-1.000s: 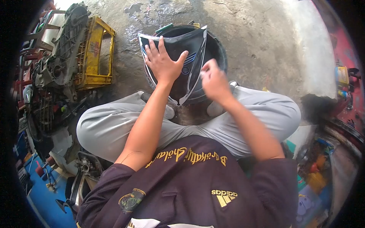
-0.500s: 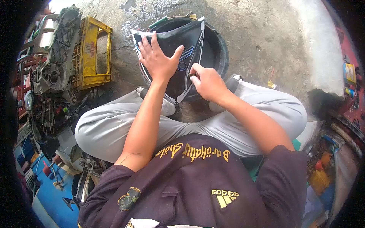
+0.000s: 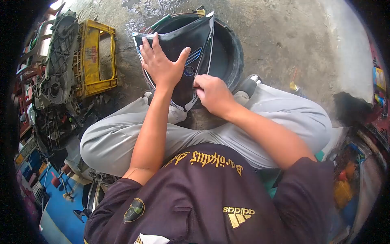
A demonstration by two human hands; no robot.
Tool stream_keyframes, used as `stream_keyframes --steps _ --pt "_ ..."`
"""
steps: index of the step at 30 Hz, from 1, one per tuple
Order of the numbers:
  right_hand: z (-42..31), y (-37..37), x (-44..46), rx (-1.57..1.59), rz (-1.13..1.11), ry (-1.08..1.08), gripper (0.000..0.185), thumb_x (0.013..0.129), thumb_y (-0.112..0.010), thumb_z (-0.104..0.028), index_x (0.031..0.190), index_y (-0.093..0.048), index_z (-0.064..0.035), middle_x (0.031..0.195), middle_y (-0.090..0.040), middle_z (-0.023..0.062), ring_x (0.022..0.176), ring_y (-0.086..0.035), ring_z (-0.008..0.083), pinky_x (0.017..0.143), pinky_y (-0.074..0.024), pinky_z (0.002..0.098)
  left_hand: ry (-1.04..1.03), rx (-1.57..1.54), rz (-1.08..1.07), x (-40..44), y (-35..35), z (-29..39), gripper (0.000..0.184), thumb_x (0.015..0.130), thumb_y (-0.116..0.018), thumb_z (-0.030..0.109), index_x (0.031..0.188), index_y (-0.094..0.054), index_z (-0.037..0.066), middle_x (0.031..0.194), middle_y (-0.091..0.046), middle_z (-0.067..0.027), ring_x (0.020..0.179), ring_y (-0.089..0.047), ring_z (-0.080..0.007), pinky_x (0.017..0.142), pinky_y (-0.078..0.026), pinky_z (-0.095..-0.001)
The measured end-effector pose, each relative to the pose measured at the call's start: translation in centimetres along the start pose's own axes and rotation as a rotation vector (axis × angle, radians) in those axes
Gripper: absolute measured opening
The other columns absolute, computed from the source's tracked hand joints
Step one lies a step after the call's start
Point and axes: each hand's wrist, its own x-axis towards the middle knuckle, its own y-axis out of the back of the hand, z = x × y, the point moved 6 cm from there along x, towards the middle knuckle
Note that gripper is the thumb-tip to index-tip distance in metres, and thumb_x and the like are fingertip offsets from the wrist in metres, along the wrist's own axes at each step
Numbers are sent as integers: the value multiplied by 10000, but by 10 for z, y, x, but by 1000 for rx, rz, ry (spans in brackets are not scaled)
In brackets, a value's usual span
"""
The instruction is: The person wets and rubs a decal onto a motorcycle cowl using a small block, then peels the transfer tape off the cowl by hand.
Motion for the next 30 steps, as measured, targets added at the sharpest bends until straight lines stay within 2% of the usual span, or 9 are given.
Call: stream_keyframes --steps 4,6,7,12,14,15,19,26,30 --pt "8 13 9 -8 88 -63 117 876 -677 -28 978 -635 12 903 -702 244 884 -693 450 768 -540 504 5 -10 -3 -1 0 0 1110 758 -833 668 1614 -373 131 1679 -299 -280 1539 -291 -526 1192 -271 -680" --pt "6 8 7 -34 75 -78 116 884 -694 -38 965 -634 19 823 -712 229 783 -716 426 709 -548 464 2 -14 -2 0 0 -1 1111 757 -835 667 1615 -373 133 1676 -301 -285 1540 -287 -530 1195 -264 -682" --pt "5 -1 3 -55 -8 -137 120 893 -684 -53 968 -619 15 809 -702 249 773 -712 443 698 -540 483 2 -14 -3 0 0 -1 1111 757 -835 667 1615 -373 133 1676 -301 -285 1540 -287 -530 1195 -264 -682" --pt "7 8 12 -38 80 -111 155 901 -682 -48 1031 -615 5 795 -699 247 756 -709 436 684 -525 486 6 -27 -4 0 0 -1 1108 755 -838 663 1614 -376 135 1678 -296 -286 1545 -276 -529 1201 -255 -681" --pt "11 21 18 64 117 -301 159 911 -688 -53 1040 -619 8 783 -697 242 736 -710 419 680 -527 471 7 -30 -8 -1 -1 -2 1107 757 -837 663 1614 -375 136 1680 -294 -286 1547 -273 -528 1204 -251 -680" --pt "9 20 17 51 139 -273 145 920 -690 -58 1031 -628 11 766 -696 232 716 -708 408 681 -527 461 3 -31 -9 0 -1 -2 1106 758 -836 662 1614 -374 136 1682 -291 -286 1549 -269 -527 1207 -248 -678" --pt "11 -3 0 3 28 -186 136 914 -682 -49 1018 -630 20 814 -721 239 770 -728 421 703 -542 455 2 -24 -13 0 1 -2 1105 760 -835 661 1615 -373 136 1684 -289 -286 1550 -267 -524 1211 -242 -675" --pt "15 15 15 17 103 -247 116 908 -667 -55 993 -635 19 859 -742 241 828 -747 416 751 -565 451 -3 -21 -5 -1 0 -2 1104 759 -828 670 1613 -375 136 1684 -288 -285 1543 -279 -527 1208 -247 -674" --pt "11 1 9 -28 -74 -232 129 908 -678 -68 998 -647 19 868 -744 239 841 -755 393 755 -565 442 -7 -20 -6 0 1 -1 1102 759 -826 672 1612 -377 138 1681 -293 -286 1541 -281 -528 1202 -253 -677"
